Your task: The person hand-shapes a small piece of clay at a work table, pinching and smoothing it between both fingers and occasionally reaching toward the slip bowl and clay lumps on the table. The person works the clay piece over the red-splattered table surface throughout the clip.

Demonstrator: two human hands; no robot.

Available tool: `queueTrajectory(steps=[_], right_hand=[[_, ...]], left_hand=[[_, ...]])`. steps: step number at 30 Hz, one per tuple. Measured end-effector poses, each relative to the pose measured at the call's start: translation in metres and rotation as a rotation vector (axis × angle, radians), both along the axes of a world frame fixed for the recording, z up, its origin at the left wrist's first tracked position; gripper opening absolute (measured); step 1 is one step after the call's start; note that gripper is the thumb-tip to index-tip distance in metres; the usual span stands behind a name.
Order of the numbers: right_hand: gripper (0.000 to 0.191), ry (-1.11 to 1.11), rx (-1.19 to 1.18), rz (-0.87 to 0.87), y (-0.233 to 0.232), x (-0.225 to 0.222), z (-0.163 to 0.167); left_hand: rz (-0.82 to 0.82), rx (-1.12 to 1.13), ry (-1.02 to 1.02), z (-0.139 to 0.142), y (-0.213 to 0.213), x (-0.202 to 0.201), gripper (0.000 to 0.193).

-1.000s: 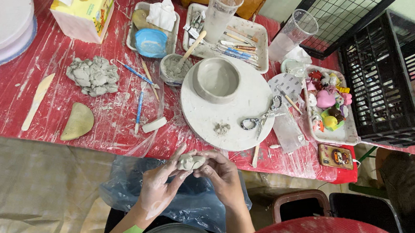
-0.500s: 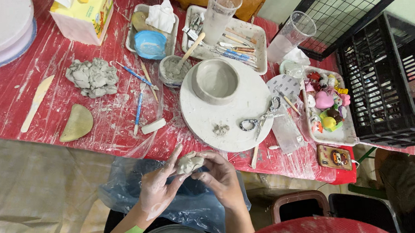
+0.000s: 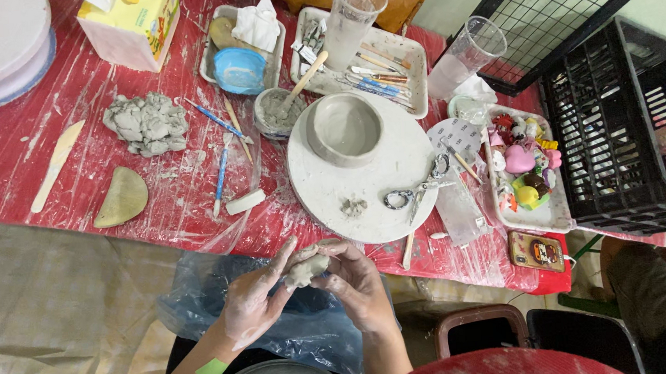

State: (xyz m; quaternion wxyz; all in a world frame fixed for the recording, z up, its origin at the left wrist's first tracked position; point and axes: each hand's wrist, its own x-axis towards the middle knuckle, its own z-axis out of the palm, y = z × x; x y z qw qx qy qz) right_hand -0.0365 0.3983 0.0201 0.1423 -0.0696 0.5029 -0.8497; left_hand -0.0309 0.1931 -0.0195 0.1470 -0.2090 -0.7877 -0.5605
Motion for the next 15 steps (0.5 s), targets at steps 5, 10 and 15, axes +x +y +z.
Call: queueTrajectory(steps=[5,10,15], right_hand=[[0.026,0.196,0.038,-0.071,-0.008,-0.001,-0.014],[0.015,0.014,-0.092,-0.122,-0.008,-0.001,-0.03],[0.028,-0.012,-0.01,-0.081,0.0,0.002,-0.031]], left_hand=[[-0.03,0.045,0.145,0.006,0.003,-0.001,0.075],[-0.026,0.062,0.158,0.004,0.004,0.0,0.073],[0.047,-0.016,-0.064,-0.005,0.004,0.0,0.072]])
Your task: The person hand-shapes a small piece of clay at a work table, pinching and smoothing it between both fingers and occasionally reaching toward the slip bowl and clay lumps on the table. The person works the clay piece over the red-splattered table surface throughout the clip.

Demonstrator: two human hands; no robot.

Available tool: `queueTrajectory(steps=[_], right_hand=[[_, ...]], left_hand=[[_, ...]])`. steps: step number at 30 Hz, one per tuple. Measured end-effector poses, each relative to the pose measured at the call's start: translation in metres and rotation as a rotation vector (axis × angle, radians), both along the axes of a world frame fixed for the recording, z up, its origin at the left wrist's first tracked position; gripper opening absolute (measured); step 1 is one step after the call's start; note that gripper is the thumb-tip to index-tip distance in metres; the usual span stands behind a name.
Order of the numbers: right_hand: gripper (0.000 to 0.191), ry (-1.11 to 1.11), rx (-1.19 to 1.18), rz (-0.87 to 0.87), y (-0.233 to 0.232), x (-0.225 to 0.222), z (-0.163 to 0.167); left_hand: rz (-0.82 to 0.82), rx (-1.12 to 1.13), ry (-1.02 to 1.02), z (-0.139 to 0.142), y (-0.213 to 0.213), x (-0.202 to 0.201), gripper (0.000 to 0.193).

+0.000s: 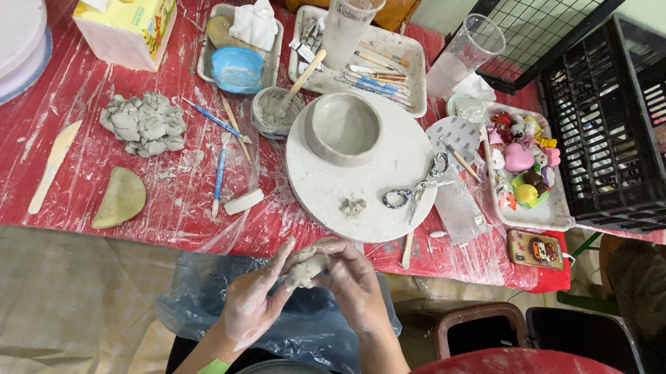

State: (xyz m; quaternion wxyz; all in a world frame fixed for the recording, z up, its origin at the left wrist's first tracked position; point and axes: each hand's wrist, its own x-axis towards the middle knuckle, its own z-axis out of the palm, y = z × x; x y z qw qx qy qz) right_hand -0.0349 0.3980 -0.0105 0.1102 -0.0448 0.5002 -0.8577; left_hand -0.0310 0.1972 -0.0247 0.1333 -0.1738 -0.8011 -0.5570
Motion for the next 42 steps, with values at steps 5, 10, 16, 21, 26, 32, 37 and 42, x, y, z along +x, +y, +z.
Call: queueTrajectory(steps=[5,10,16,21,26,32,37,42], right_hand=[[0.027,0.108,0.057,0.004,-0.002,0.0,0.001],[0.025,0.023,0.055,-0.043,-0.004,-0.003,0.009],[0.019,0.182,0.272,-0.234,-0.002,-0.003,0.012],[0.008,0.385,0.332,-0.365,0.005,-0.013,0.011],[0.026,0.615,0.83,-0.401,0.0,-0.002,0.03],[0.033,0.851,1.082,-0.7,-0.026,0.003,0.031],[0.032,0.877,1.041,-0.798,-0.032,0.009,0.022],[0.028,0.843,0.99,-0.776,-0.029,0.013,0.018]], left_hand=[[0.008,0.05,0.078,-0.003,0.001,0.003,0.071],[0.05,0.107,0.066,0.002,0.003,0.002,0.07],[-0.019,0.287,-0.024,0.016,0.003,0.001,0.069],[-0.073,0.429,-0.082,0.023,0.003,-0.001,0.072],[-0.169,0.639,-0.2,0.022,0.003,0.001,0.071],[-0.089,0.577,-0.154,0.024,0.009,0.007,0.073],[-0.002,0.499,-0.081,0.026,0.014,0.01,0.074],[0.039,0.506,-0.065,0.024,0.019,0.012,0.075]])
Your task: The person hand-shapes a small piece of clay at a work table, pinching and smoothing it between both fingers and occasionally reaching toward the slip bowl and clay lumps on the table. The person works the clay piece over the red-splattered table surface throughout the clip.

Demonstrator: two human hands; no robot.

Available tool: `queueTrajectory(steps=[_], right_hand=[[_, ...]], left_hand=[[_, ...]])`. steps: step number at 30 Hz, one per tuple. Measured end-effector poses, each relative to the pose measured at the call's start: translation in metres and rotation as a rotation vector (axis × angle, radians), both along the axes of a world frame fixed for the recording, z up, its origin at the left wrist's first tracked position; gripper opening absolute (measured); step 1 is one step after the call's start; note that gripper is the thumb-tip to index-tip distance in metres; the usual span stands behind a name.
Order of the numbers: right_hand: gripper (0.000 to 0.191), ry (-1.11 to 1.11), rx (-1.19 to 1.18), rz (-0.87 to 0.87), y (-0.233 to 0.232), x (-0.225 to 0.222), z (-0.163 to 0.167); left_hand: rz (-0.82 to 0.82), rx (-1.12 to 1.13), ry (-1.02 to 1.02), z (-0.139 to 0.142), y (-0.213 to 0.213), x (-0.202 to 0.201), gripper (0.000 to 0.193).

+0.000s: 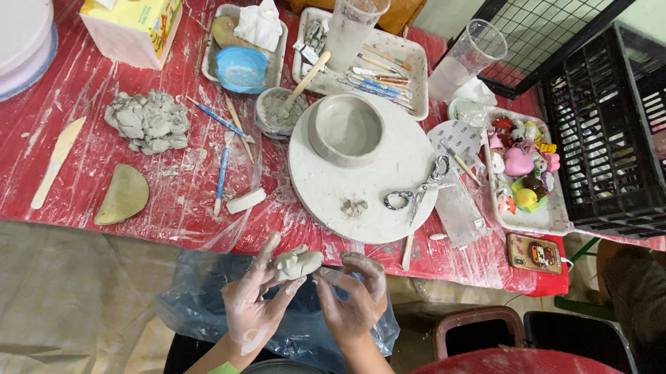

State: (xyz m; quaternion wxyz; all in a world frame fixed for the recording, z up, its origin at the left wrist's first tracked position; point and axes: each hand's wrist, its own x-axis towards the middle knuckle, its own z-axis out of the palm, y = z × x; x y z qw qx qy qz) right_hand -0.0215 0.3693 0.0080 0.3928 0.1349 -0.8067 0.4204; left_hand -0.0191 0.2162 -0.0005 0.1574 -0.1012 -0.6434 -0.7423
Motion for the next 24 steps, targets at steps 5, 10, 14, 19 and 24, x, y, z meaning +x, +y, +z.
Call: queueTrajectory(steps=[5,10,14,19,24], right_hand=[[0.033,-0.054,0.029,0.083,0.005,-0.006,0.001],[0.03,0.078,0.057,0.053,0.002,-0.008,-0.003],[0.027,0.129,0.11,-0.006,0.003,-0.004,-0.011],[0.018,0.054,-0.043,0.114,0.005,-0.004,-0.016],[0.022,-0.237,-0.293,0.279,0.013,-0.009,0.0]], left_hand=[[-0.017,0.017,-0.047,-0.001,-0.001,0.0,0.077],[-0.015,0.034,0.009,-0.001,-0.001,0.001,0.076],[-0.028,0.075,-0.042,0.001,0.0,0.003,0.076],[-0.009,0.091,-0.054,0.006,0.0,0.0,0.075],[0.024,-0.035,0.02,0.012,-0.003,0.0,0.073]])
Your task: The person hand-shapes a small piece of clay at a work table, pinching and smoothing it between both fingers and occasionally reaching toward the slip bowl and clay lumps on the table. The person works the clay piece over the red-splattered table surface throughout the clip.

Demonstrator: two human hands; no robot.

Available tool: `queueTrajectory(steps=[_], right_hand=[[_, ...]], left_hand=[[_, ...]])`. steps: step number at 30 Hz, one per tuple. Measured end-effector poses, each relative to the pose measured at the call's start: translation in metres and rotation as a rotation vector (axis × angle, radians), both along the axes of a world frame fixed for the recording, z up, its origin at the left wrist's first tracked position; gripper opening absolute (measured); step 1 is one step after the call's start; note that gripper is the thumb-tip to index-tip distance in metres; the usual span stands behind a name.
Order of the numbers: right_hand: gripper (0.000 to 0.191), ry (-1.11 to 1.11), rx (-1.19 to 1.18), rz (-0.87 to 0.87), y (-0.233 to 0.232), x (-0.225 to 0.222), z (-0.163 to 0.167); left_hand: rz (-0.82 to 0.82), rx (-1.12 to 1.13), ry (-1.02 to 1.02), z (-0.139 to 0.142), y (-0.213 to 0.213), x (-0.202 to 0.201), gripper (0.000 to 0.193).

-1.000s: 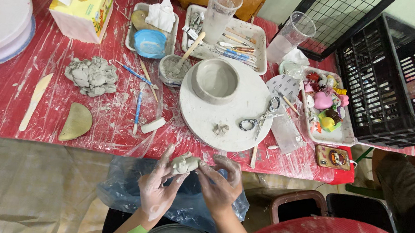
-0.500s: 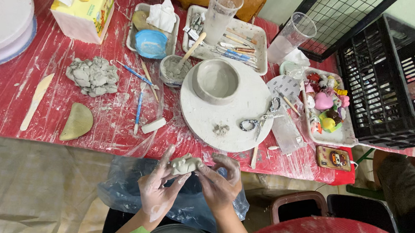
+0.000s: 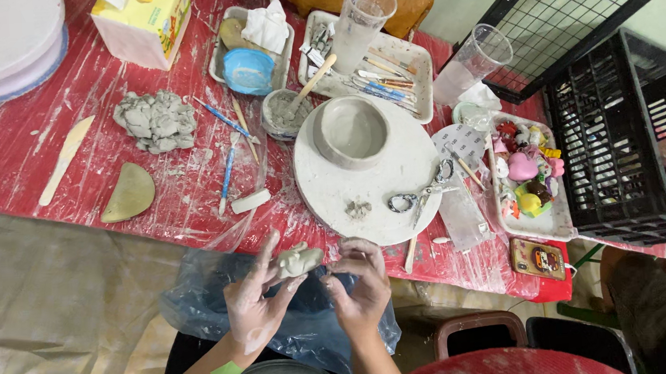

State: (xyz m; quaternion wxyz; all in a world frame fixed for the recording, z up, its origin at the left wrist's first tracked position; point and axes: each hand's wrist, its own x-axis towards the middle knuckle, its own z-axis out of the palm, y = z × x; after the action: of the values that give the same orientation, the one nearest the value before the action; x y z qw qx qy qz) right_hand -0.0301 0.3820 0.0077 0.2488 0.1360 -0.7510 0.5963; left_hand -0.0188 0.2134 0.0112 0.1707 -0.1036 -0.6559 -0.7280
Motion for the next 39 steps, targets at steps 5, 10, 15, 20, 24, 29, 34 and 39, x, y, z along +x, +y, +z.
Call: queueTrajectory(steps=[5,10,15,20,24,29,34,39], right_hand=[[0.022,-0.111,0.044,0.165,-0.003,-0.004,0.017],[0.049,-0.374,-0.36,0.475,-0.011,-0.008,0.019],[0.056,-0.469,-0.497,0.548,-0.009,-0.008,0.019],[0.054,-0.49,-0.585,0.541,-0.009,-0.006,0.017],[0.049,-0.596,-0.708,0.52,-0.007,-0.005,0.016],[0.04,-0.677,-0.782,0.492,-0.004,-0.009,0.015],[0.038,-0.634,-0.815,0.504,-0.002,-0.01,0.02],[0.054,-0.417,-0.564,0.482,-0.008,-0.002,0.019]], left_hand=[[0.102,-0.124,0.011,-0.008,0.0,-0.001,0.075],[0.13,-0.272,0.042,-0.023,-0.006,0.001,0.072],[0.213,-0.44,0.255,-0.027,-0.006,-0.001,0.067],[0.163,-0.418,0.424,-0.018,-0.008,-0.006,0.062],[0.13,-0.481,0.431,-0.01,-0.008,-0.008,0.058],[0.101,-0.454,0.464,-0.009,-0.005,-0.011,0.052],[0.088,-0.405,0.344,-0.024,-0.002,-0.009,0.053],[0.164,-0.386,0.267,-0.038,0.003,-0.005,0.052]])
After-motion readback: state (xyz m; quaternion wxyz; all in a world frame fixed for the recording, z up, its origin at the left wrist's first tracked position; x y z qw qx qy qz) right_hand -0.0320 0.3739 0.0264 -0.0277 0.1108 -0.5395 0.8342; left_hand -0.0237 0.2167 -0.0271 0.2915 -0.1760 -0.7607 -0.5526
